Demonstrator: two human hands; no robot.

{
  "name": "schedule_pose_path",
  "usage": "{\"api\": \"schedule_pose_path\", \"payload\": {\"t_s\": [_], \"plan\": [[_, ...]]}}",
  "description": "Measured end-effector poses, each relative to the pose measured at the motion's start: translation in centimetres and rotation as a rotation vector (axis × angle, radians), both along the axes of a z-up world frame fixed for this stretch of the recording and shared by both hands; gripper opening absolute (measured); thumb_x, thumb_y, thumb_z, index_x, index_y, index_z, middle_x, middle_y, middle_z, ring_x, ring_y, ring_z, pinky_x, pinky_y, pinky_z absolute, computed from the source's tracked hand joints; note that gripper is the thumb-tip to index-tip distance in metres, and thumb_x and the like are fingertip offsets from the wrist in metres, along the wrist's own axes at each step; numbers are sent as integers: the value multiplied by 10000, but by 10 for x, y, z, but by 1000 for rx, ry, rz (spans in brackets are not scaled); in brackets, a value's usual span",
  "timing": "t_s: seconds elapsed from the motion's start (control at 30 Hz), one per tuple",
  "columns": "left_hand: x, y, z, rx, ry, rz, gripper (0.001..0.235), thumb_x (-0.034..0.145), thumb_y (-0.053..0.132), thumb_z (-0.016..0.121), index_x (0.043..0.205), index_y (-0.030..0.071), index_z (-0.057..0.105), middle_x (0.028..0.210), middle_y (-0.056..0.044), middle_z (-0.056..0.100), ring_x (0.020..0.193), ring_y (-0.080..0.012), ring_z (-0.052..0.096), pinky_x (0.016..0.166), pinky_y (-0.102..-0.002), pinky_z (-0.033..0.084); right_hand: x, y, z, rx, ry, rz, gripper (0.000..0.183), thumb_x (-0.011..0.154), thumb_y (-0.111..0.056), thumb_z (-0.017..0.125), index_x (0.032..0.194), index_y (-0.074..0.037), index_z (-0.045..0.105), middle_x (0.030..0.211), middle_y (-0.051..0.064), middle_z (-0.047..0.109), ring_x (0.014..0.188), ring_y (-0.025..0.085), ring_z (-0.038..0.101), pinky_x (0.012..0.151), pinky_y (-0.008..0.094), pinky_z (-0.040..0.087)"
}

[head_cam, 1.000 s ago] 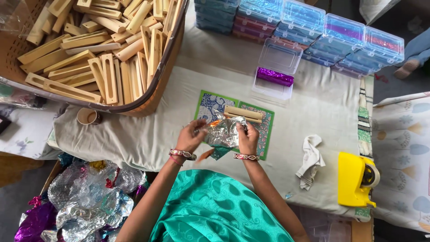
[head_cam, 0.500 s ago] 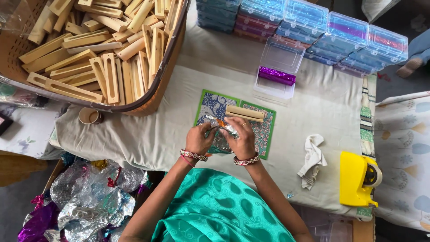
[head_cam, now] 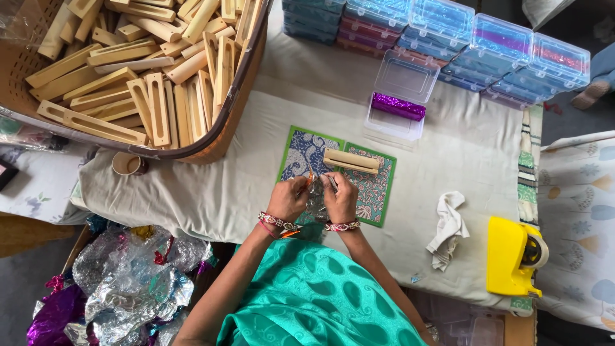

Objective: The person wraps sheets of colorful metallic foil around wooden block handles at a work table. They smooth the foil flat with their palms, roll the foil-covered piece, and place finished wrapped pieces into a plastic storage box, taking new foil sheets from a basket of crumpled foil.

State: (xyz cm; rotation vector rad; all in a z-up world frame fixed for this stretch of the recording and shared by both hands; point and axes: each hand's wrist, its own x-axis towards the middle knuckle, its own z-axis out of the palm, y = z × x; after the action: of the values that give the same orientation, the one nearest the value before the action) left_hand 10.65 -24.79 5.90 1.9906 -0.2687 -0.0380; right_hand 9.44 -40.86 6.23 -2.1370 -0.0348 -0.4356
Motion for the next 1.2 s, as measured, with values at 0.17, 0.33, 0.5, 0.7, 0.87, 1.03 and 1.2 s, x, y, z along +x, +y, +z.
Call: {"api": "schedule_pose_path", "payload": {"t_s": [0.17,0.33,0.5,0.7,0.87,1.03,1.2], "plan": [[-2,-3,-10,18,18,-6,113,831,90,628,826,-22,614,767,-241,624,700,-430,625,615,-474,489,-1,1,-11,3,88,-118,218,956,-227,715,942,-11,698,748,135,711,613,242,679,586,358,502],[-4,-7,-16,8,40,-2,155,844,118,643,794,-20,594,738,-244,603,662,-432,610,588,-481,470,3,-7,-32,-25,109,-174,222,963,-231,719,928,-13,697,704,136,690,570,242,638,569,374,475],[-8,-4,-31,60,121,12,201,850,149,685,762,-17,612,641,-233,577,567,-375,566,558,-457,427,9,-30,-63,59,82,-290,202,953,-225,708,933,-23,705,714,75,701,613,155,657,574,341,493],[-6,3,-62,-295,349,121,316,961,222,718,782,-30,649,627,-30,511,598,-101,414,515,-341,352,15,-71,-138,496,253,-232,333,1055,-243,759,858,15,689,751,-51,584,694,90,452,595,278,373],[29,14,-87,-1026,575,189,189,983,163,670,952,-23,682,836,2,643,737,-99,556,652,-289,475,19,-44,-12,1083,576,-248,359,908,-474,669,991,-126,695,736,-35,655,563,97,553,459,288,399],[49,15,-93,-1236,722,356,160,949,134,671,1011,-14,673,893,-60,668,785,-172,650,748,-344,580,1,-61,-94,1141,563,336,445,871,-439,819,1129,-120,647,1009,-67,658,891,24,644,779,238,539],[56,16,-126,-1152,680,457,170,964,154,702,993,-9,662,861,-35,668,751,-159,629,704,-335,551,-7,-52,-69,1100,702,249,302,937,-241,831,1116,-30,709,950,41,734,751,133,626,611,295,460]]}}
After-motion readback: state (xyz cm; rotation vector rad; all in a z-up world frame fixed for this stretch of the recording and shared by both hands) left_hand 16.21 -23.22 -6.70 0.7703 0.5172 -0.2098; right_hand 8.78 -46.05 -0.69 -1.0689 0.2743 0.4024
